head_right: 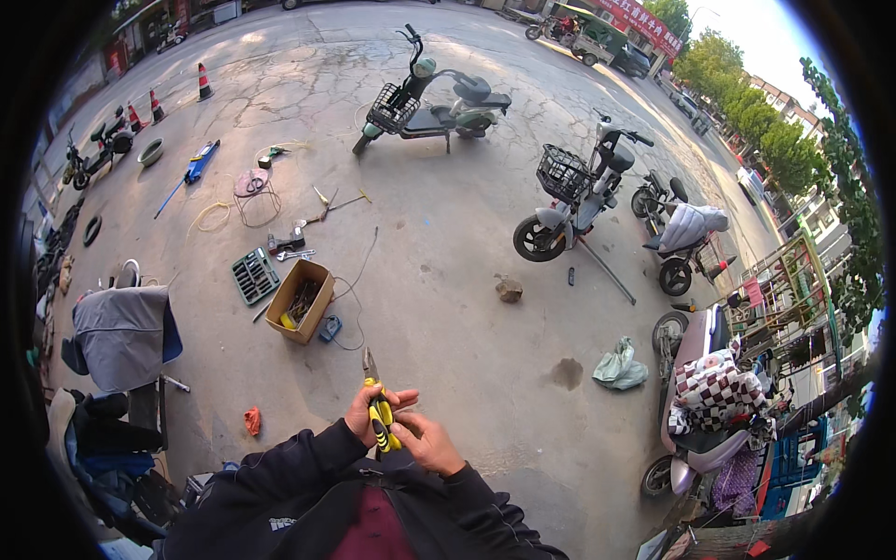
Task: The person inspects the rear tire of a mint-green electric scooter, retrieves pliers from a nearby shop, and uses them to remove small metal clips from the tire bead. The person repeatedly manipulates the tire and clips with both hands and the pliers.
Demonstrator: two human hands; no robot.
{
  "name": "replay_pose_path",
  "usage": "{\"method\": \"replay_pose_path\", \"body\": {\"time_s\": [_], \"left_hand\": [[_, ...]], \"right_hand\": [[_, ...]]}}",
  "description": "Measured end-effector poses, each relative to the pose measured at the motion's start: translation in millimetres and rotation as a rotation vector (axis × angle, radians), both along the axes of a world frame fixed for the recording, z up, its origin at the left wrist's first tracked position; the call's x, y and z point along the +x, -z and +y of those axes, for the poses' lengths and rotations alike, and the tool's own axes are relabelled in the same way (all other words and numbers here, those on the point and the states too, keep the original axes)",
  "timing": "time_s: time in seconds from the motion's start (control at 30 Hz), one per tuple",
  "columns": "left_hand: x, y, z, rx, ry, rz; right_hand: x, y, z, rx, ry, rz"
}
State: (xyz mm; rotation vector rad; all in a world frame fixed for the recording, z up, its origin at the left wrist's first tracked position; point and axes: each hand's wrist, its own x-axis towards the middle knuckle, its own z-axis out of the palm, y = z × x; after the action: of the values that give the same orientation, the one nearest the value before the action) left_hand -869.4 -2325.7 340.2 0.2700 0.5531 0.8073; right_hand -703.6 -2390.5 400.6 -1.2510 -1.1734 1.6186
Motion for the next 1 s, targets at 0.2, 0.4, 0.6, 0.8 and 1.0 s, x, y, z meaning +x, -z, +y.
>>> {"method": "replay_pose_path", "body": {"time_s": [0.2, 0.4, 0.6, 0.8, 1.0], "left_hand": [[65.8, -25.5, 202.9, 0.252, -0.112, 0.285], [163.8, -0.4, 458.1, 0.596, 0.101, 0.683], [293.3, -42.5, 710.4, 0.956, 0.581, 0.792], [391.3, -25.2, 944.5, 0.923, 0.482, 0.773], [432.1, 24.9, 1208.9, 0.457, 0.055, 0.908]], "right_hand": [[79.3, -21.1, 237.5, -0.106, -0.302, 0.044], [148.5, 42.7, 498.4, -0.059, -0.228, -0.084], [290.9, 17.8, 700.2, -0.057, 0.012, -0.356], [426.2, 54.0, 886.2, 0.009, 0.644, -0.122], [556.8, 117.3, 1135.2, -0.07, 0.785, 0.068]]}}
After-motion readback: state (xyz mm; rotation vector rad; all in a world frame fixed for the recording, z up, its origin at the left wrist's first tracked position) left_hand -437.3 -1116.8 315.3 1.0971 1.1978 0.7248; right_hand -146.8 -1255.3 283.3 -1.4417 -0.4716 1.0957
